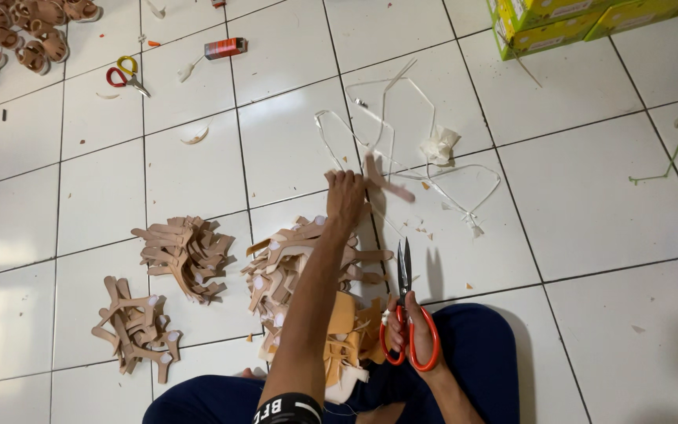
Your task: The person sits on a tiled floor and uses red-handled scissors to trim excess material from the edges of small beige shoe components. They handle the parts one at a time, rotate them to access different edges, and place the trimmed pieces into a growing pile on the floor.
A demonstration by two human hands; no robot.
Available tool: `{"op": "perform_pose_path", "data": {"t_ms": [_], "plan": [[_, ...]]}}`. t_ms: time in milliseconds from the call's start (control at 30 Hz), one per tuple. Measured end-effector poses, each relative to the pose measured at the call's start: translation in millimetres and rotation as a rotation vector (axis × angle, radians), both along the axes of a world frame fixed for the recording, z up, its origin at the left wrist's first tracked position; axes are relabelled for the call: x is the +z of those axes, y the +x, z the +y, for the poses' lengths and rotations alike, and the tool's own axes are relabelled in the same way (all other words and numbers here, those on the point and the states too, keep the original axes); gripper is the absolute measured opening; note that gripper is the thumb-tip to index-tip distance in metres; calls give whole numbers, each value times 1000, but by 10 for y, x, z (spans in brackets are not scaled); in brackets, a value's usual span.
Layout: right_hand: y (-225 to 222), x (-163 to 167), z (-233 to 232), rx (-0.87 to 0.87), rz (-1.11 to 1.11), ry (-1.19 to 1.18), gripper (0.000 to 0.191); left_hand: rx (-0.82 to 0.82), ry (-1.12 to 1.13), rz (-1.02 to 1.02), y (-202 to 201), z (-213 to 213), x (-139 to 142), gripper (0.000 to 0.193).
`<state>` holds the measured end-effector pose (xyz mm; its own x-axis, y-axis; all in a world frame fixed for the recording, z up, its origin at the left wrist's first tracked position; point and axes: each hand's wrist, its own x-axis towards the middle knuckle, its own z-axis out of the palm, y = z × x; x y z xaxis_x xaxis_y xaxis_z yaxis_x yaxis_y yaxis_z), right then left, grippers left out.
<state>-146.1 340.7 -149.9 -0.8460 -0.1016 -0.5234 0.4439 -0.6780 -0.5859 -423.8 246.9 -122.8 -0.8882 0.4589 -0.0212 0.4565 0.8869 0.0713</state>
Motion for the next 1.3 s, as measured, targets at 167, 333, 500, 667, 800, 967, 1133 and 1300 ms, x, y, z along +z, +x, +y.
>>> {"op": "perform_pose_path", "data": {"t_ms": [167, 333, 500, 667, 800, 967, 1133, 1300], "plan": [[24, 1, -33, 5, -20, -37, 56, 22, 346, 383, 159, -214, 272, 19], [100, 100, -137, -34, 62, 109, 49, 324, 1128, -304, 946, -525, 473, 26], [330, 117, -290, -81, 298, 454, 26, 588, 1262, -492, 2282, -885, 317, 47], [534, 114, -437, 29, 468, 462, 24, 586, 1550, -646, 3076, -1353, 219, 44], [647, 265, -615, 199, 330, 583, 24, 498, 1704, -683, 3332, -2104, 242, 40], [654, 507, -1020, 214, 330, 619, 29, 354, 1550, -533, 3462, -2598, 208, 32], [743, 611, -1306, 207, 369, 603, 28, 405, 1556, -408, 3589, -2692, 267, 29], [695, 642, -1310, 257, 367, 586, 28, 414, 1495, -417, 3588, -2695, 347, 28]]}}
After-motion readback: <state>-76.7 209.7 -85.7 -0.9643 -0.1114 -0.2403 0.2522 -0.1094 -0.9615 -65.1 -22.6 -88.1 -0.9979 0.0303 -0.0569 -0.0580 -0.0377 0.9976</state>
